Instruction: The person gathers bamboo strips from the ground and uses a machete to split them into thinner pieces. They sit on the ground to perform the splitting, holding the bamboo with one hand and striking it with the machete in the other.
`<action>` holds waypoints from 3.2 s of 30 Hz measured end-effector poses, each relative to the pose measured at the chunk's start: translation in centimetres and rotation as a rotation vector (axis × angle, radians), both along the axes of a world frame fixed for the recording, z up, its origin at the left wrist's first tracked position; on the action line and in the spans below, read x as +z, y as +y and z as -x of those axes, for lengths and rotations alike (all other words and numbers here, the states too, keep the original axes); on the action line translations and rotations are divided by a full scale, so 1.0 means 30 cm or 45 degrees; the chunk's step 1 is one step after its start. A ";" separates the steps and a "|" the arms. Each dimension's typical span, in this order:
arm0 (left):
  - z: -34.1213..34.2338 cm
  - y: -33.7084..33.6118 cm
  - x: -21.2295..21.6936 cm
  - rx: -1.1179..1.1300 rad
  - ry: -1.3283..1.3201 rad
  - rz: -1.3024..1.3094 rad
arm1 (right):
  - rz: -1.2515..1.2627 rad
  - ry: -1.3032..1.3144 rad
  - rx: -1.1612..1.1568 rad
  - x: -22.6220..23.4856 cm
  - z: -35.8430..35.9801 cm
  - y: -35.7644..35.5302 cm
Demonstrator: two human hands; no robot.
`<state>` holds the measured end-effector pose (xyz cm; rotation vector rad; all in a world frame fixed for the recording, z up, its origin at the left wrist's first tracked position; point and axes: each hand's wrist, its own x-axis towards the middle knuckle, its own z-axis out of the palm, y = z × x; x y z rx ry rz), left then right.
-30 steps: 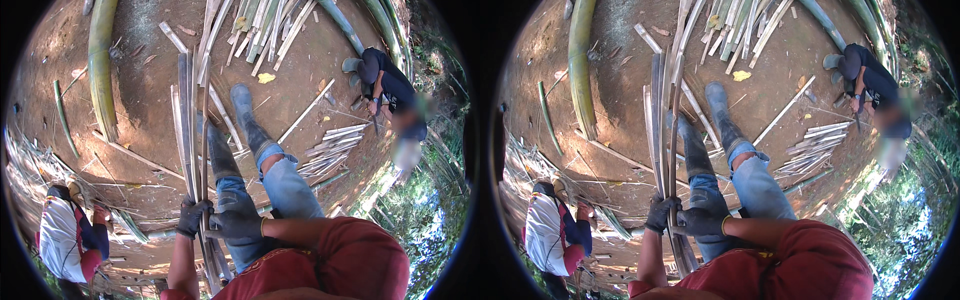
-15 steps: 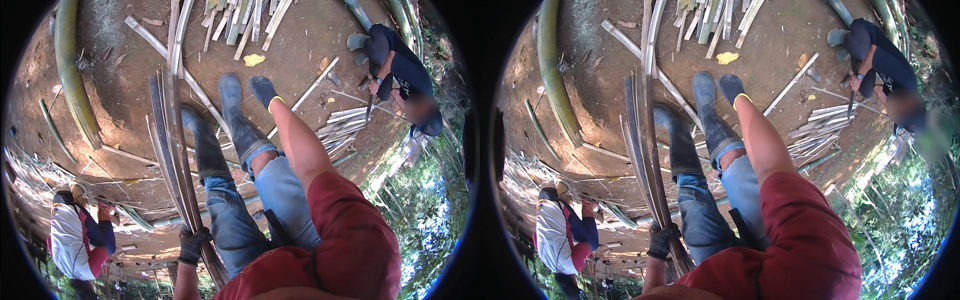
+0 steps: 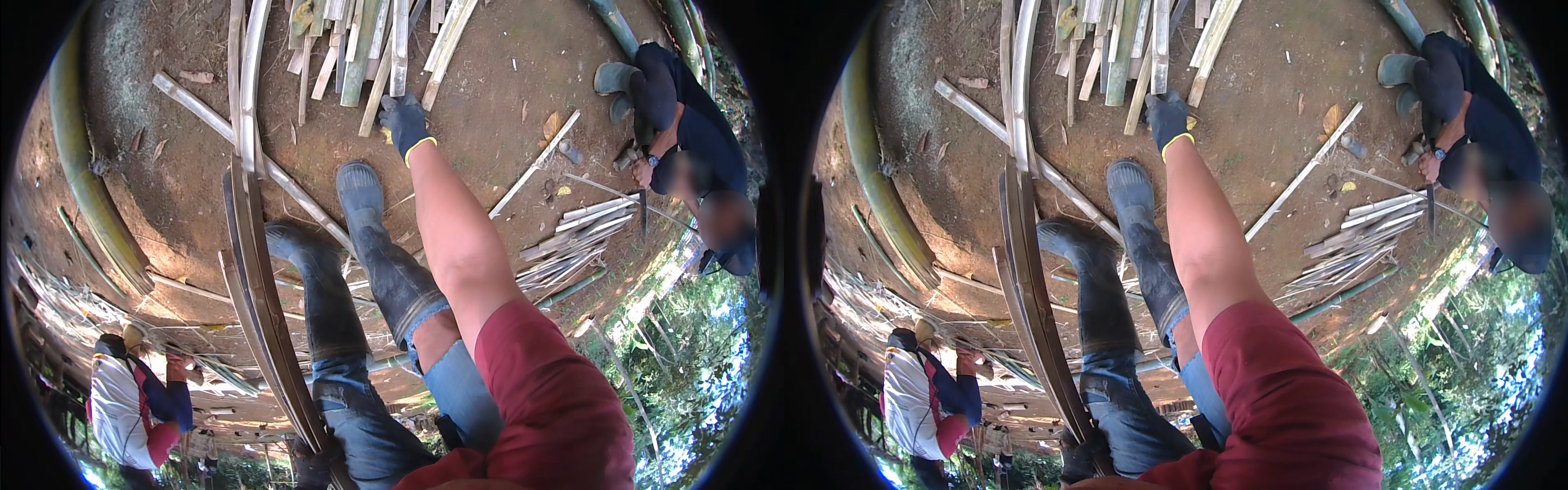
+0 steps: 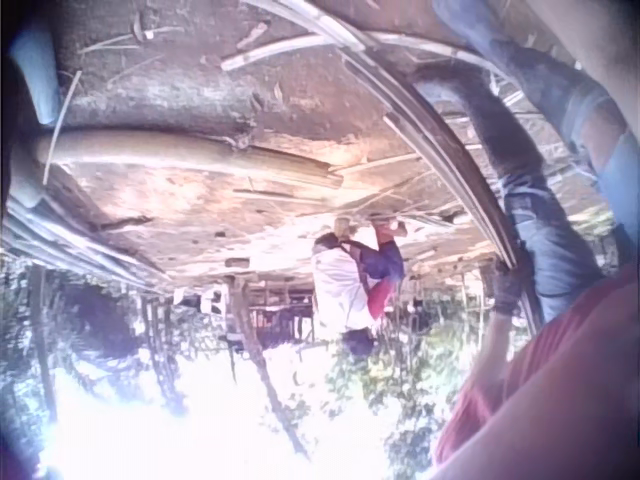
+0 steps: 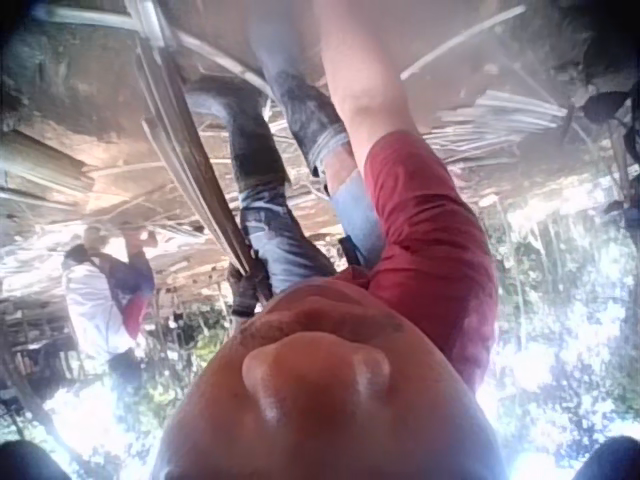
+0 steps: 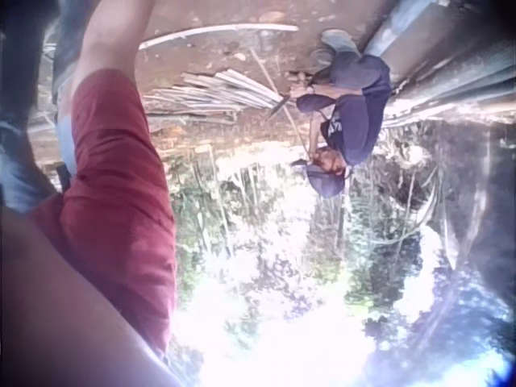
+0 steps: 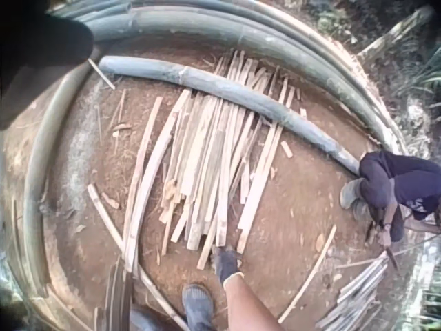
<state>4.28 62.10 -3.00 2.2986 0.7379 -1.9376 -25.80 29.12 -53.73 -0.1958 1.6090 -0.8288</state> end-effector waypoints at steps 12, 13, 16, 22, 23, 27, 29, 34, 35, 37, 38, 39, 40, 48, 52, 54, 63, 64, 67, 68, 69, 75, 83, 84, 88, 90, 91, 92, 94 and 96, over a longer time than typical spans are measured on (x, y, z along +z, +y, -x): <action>0.006 0.049 -0.030 -0.088 -0.018 -0.001 | 0.008 0.340 0.495 0.016 0.074 -0.070; 0.003 0.048 -0.027 -0.093 -0.017 0.002 | 0.016 0.483 0.555 0.029 0.075 -0.046; 0.009 0.066 -0.027 -0.060 -0.015 0.015 | -0.080 0.732 0.823 0.186 0.062 0.030; 0.002 0.102 -0.036 0.008 0.028 0.076 | -0.043 0.682 0.749 0.211 0.097 0.236; 0.008 0.108 -0.020 0.050 0.044 0.083 | -0.047 0.724 0.822 0.228 0.104 0.229; -0.011 0.114 -0.047 0.233 0.135 0.134 | -0.200 1.064 1.116 0.203 0.084 0.183; -0.039 0.119 -0.050 0.168 0.118 0.142 | -0.216 1.175 1.105 0.119 0.084 0.214; -0.026 0.147 -0.058 0.128 0.055 0.214 | -0.111 0.929 1.157 0.271 -0.077 0.171; -0.026 0.153 -0.059 0.131 0.056 0.204 | -0.115 0.826 1.296 0.297 -0.122 0.176; -0.046 0.164 -0.062 0.120 0.062 0.191 | 0.115 0.722 1.070 0.257 -0.184 0.177; -0.050 0.165 -0.061 0.120 0.074 0.188 | 0.230 0.667 0.953 0.234 -0.199 0.164; -0.052 0.164 -0.060 0.123 0.080 0.185 | 0.229 0.787 0.814 0.215 -0.211 0.137; -0.053 0.161 -0.059 0.128 0.086 0.185 | 0.230 0.905 0.675 0.204 -0.223 0.100; -0.044 0.129 -0.057 0.098 0.121 0.209 | -0.219 0.966 0.845 0.189 -0.253 0.005; -0.051 0.140 -0.057 0.141 0.148 0.195 | -0.282 1.244 1.005 0.210 -0.130 0.055; -0.044 0.142 -0.054 0.199 0.140 0.214 | -0.283 1.364 1.061 0.216 -0.003 0.093; -0.029 0.144 -0.064 0.149 0.129 0.201 | -0.283 1.388 1.423 0.289 -0.126 -0.083; -0.021 0.145 -0.064 0.141 0.133 0.200 | -0.184 1.433 1.296 0.288 -0.166 -0.094; -0.017 0.137 -0.061 0.246 0.142 0.223 | -0.135 1.427 0.931 0.218 -0.211 -0.159; -0.016 0.123 -0.059 0.208 0.151 0.194 | -0.183 1.390 0.885 0.189 -0.199 -0.190; -0.010 0.107 -0.062 0.174 0.153 0.166 | -0.203 1.374 0.911 0.177 -0.204 -0.221; 0.003 0.160 -0.075 0.124 0.122 0.177 | -0.170 1.405 1.264 0.159 -0.146 -0.254; -0.005 0.135 -0.065 0.196 0.132 0.234 | -0.197 1.476 1.177 0.259 -0.101 0.129; -0.005 0.134 -0.071 0.268 0.132 0.256 | -0.237 1.473 1.181 0.267 -0.093 0.138; -0.020 0.168 -0.080 0.084 0.177 0.238 | -0.323 1.432 1.221 0.279 -0.061 0.122; -0.024 0.156 -0.086 0.130 0.181 0.234 | -0.440 1.382 1.226 0.255 -0.058 0.070; -0.029 0.146 -0.085 0.128 0.180 0.219 | -0.491 1.360 1.192 0.240 -0.047 0.054; -0.039 0.135 -0.085 0.125 0.181 0.201 | -0.545 1.338 1.158 0.216 -0.050 0.045; -0.049 0.158 -0.086 0.155 0.189 0.223 | -0.475 1.324 1.213 0.190 -0.055 0.054; -0.072 0.221 -0.092 0.201 0.227 0.257 | -0.385 1.403 1.187 0.161 -0.043 0.136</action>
